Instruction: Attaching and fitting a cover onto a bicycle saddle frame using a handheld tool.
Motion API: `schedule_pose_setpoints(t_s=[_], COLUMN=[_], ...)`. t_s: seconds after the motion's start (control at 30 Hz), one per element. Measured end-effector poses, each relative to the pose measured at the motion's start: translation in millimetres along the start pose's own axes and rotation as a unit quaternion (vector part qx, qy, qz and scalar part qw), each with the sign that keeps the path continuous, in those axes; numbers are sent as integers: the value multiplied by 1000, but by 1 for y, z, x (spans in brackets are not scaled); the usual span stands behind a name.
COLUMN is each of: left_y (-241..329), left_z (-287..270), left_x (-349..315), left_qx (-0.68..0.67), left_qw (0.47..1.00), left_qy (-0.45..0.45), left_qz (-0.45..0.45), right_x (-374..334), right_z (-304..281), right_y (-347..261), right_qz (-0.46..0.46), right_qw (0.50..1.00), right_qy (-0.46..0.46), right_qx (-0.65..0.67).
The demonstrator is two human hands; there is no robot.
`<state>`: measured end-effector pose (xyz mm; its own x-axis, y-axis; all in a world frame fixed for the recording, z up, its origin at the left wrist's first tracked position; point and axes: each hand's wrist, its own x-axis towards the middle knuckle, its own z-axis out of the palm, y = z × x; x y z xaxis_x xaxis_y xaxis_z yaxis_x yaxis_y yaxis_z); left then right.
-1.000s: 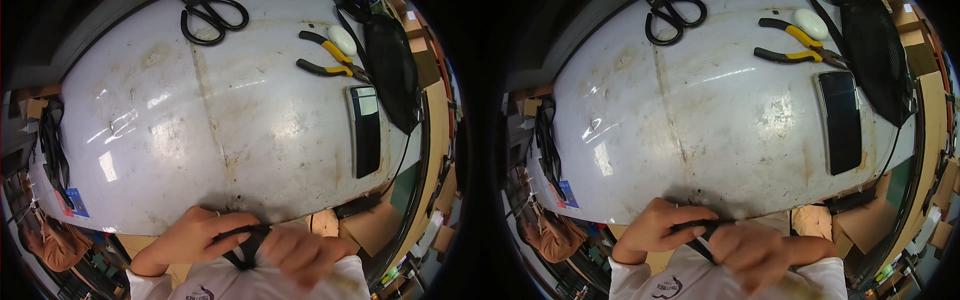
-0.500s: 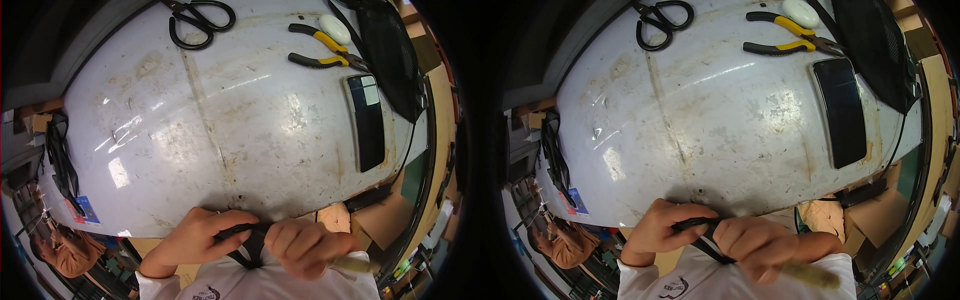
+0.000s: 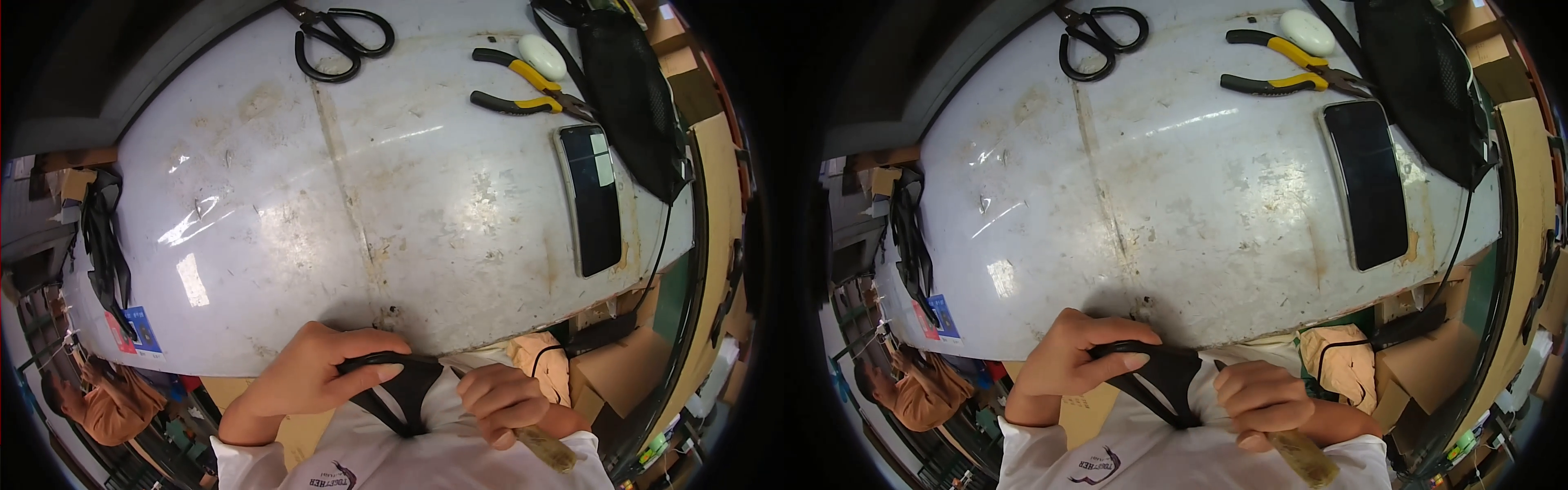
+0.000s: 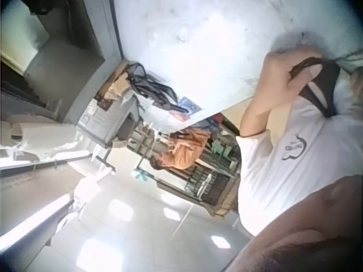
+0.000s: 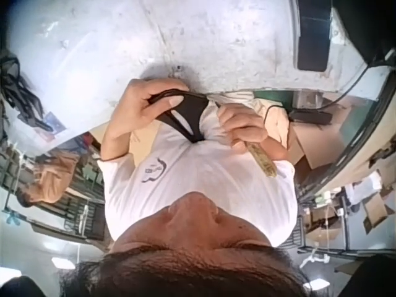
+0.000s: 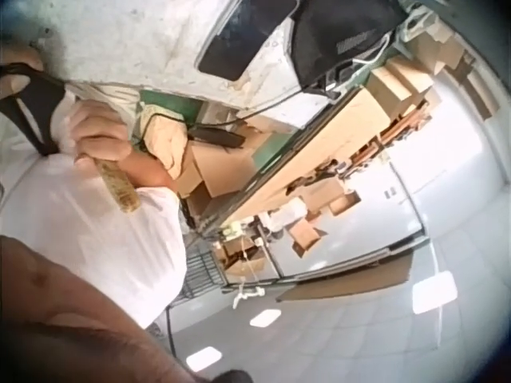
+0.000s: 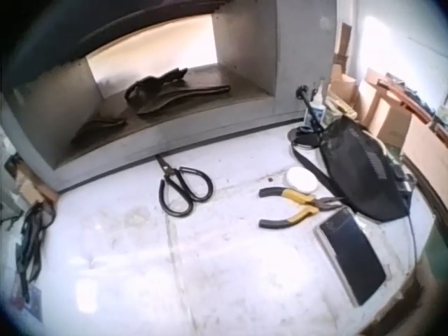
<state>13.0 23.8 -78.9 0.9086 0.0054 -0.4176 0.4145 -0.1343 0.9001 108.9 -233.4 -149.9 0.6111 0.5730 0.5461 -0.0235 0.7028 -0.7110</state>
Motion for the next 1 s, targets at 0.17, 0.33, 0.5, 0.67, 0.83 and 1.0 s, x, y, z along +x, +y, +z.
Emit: schedule_pose_setpoints(t_s=[0.17,0.33,0.5,0.67,0.83,1.0], left_y=[7,-16,-17,17,26,25], left_z=[-9,-20,-23,-15,9,30], left_x=[-21,-66,-90,-65,-51,-37], left_qx=[-18,-164,-123,88,69,63], left_qw=[998,900,916,946,942,915], left_qy=[58,319,317,220,241,295], left_qz=[10,246,215,223,222,269], right_x=[30,65,87,84,105,145], right_z=[-11,-22,-39,-35,0,53], right_y=[-16,-12,-13,-5,-11,-24], right_qz=[-36,-126,-92,8,-160,-202], right_qw=[999,982,930,946,956,945], right_qy=[-26,-36,-61,4,-38,-255], right_qx=[-30,-136,-350,-324,-243,-35])
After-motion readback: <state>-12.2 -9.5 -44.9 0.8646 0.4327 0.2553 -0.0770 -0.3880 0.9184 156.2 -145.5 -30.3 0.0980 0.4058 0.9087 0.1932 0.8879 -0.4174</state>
